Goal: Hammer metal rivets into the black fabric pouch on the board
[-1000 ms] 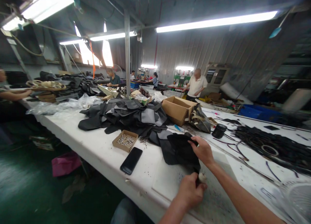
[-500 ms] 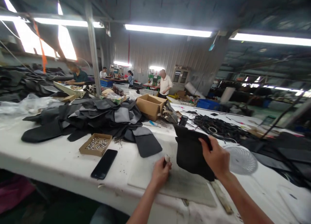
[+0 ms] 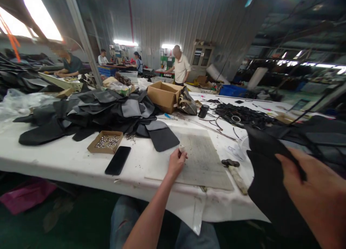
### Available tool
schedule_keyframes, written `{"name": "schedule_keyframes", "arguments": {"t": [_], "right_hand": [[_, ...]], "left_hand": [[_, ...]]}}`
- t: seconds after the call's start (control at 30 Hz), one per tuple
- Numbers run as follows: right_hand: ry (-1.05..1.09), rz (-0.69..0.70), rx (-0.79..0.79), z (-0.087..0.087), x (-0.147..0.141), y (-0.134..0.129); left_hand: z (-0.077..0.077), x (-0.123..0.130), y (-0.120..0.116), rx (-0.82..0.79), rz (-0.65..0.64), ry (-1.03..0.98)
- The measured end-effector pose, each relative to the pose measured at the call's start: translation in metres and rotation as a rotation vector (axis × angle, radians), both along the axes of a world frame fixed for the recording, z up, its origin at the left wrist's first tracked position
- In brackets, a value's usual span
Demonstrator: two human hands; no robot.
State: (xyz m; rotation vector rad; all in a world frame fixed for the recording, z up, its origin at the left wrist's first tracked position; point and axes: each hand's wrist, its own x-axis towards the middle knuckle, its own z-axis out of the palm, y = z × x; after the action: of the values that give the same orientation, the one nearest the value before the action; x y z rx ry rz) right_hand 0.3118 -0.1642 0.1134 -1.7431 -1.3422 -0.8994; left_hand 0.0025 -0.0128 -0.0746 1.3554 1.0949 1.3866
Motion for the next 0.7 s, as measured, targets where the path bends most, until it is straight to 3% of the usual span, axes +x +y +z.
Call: {"name": "schedule_keyframes", "arguments": {"t": [0.1, 0.23, 0.3, 0.37, 0.47, 0.57, 0.7], "right_hand": [[-0.117, 0.183, -0.269, -0.048, -0.064, -0.005], [0.213, 0.603, -0.737, -0.129, -0.143, 0.007], [0.41, 0.685, -0.857, -0.15, -0.153, 0.017], [0.52, 0.722, -0.849, -0.152, -0.142, 0.03], [0.457, 0.663, -0.78, -0.138, -0.104, 0.056], [0.427, 0.507, -0.901, -0.128, -0.074, 0.077], [0.527, 0.475, -1.042, -0.131, -0.061, 0.093]], "left_hand": [[0.004, -0.001, 0.0, -0.018, 0.043, -0.042], [0.005, -0.003, 0.001, -0.069, 0.153, -0.173], [0.004, -0.004, 0.002, -0.075, 0.158, -0.201], [0.004, -0.004, 0.002, -0.061, 0.145, -0.169], [0.005, -0.003, 0.002, -0.032, 0.127, -0.089], [0.006, -0.004, 0.002, -0.024, 0.132, -0.023], [0.005, -0.006, 0.006, -0.035, 0.129, 0.034]]}}
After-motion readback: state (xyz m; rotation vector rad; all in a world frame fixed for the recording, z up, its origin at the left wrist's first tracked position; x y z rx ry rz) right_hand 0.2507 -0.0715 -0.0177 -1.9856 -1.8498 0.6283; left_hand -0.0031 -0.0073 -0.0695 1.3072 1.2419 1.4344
